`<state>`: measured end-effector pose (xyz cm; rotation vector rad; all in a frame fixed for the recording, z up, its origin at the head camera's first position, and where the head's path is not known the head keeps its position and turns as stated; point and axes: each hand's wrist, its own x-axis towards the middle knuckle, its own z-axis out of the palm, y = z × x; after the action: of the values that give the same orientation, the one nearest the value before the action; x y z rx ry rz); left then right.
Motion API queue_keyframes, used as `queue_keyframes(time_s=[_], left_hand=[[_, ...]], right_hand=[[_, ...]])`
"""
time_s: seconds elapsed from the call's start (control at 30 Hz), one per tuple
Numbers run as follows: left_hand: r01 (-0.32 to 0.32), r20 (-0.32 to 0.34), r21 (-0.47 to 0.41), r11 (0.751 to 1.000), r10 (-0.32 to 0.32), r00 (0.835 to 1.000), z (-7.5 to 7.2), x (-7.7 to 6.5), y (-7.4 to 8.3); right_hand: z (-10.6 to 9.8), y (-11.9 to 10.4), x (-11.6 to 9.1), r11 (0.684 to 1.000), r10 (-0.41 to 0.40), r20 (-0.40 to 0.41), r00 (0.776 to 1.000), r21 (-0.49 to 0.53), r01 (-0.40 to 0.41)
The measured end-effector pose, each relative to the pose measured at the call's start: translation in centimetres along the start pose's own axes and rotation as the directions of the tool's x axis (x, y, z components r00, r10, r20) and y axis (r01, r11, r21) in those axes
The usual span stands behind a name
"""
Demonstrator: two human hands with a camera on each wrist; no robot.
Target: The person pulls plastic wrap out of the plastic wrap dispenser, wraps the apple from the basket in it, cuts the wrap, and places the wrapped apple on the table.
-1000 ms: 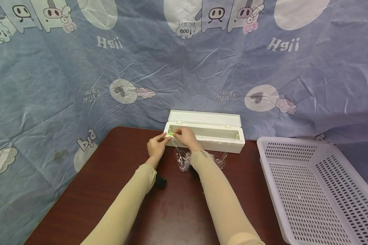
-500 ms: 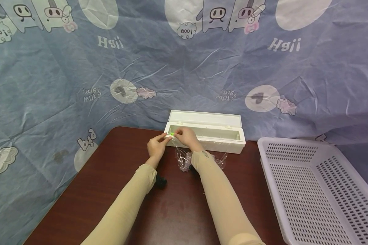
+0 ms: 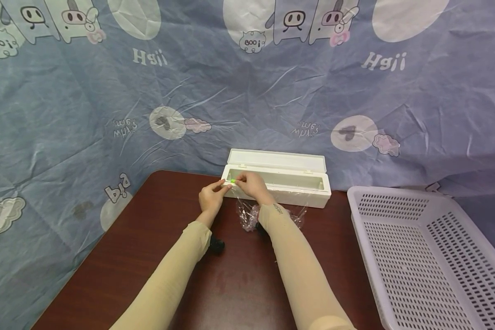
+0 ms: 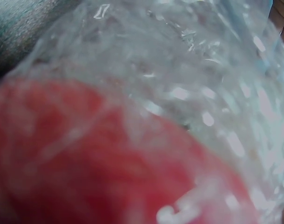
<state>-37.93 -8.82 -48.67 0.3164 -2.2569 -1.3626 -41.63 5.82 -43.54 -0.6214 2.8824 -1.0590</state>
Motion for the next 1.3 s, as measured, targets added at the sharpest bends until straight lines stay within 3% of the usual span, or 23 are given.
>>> queue_keyframes(time_s=[0.97, 1.3], left_hand=[[0.006, -0.011, 0.004, 1.000, -0.006, 1.000, 0.09, -0.11, 0.08], [-0.002, -0.016, -0.006, 1.000, 0.002, 1.000, -0.01, -0.16, 0.04]], right_hand=[[-0.20, 0.45, -0.13, 1.000, -0.030, -0.013, 0.999, 0.003, 0.030], [-0.54, 0.42, -0.38, 1.000, -0.006, 0.013, 1.000, 0.000, 0.006]])
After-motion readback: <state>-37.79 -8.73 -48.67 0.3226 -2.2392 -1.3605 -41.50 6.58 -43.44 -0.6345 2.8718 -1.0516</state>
